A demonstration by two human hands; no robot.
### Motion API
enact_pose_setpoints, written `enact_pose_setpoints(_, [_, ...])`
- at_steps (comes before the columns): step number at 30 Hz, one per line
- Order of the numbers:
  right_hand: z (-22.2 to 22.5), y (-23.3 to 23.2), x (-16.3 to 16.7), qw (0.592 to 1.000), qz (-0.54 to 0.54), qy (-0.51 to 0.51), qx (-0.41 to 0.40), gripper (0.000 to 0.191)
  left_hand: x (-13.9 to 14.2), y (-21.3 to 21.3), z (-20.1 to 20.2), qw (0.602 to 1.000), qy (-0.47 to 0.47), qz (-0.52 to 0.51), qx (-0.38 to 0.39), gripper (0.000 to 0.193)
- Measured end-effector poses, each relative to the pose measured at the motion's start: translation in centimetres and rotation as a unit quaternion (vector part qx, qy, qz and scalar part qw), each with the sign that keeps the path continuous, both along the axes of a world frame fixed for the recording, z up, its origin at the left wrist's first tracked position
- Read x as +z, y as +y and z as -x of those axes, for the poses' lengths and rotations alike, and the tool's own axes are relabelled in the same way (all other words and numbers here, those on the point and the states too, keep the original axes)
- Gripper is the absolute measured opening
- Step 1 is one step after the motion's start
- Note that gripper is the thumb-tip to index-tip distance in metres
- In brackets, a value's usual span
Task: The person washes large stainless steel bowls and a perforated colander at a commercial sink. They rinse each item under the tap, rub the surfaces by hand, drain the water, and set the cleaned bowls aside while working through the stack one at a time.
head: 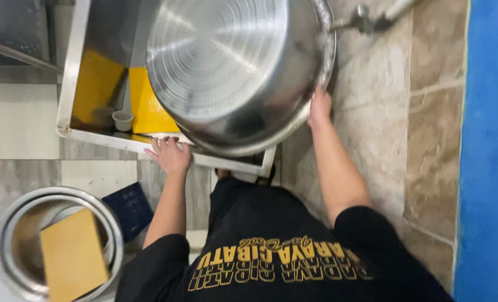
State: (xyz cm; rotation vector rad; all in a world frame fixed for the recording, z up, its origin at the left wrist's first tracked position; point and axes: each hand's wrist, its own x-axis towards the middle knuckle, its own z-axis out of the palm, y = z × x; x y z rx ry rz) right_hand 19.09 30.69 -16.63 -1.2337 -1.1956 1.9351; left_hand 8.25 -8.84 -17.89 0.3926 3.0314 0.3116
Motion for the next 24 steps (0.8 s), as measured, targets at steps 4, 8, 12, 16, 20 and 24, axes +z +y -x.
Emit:
enact_pose_setpoints(4, [1.1,-1.7,0.3,0.998,-0.043,-0.022,-0.026,0.04,0.9,1.2,1.8,0.991,-0.107,0.003,0.083,0.06])
enact_pose_setpoints(8, [-0.7,-3.3,0.1,0.997,-0.019,0.023,-0.065,0.033,1.8,3.6,3.9,0.944,0.051,-0.326,0.015,0.058])
enact_pose_setpoints(12, [-4.1,-5.3,-0.6,0.991,-0.084,-0.05,-0.092,0.028,5.2,9.3,4.7,0.928,0.012,-0.303,-0.217,0.063])
enact_pose_setpoints(16, [-5.5,-6.0,-0.7,0.965,-0.209,-0.128,-0.097,0.025,6.6,18.8,3.5,0.831,0.024,-0.266,-0.488,0.083])
enact_pose_setpoints(20, [-5.5,-5.3,-0.5,0.95,-0.266,-0.123,-0.11,0.025,4.5,15.7,7.4,0.816,-0.124,-0.3,-0.479,0.056])
enact_pose_setpoints(24, [-6.1,-4.6,-2.1,0.973,-0.169,-0.095,-0.123,0.023,3.6,-1.3,15.2,0.995,-0.052,-0.046,0.068,0.061])
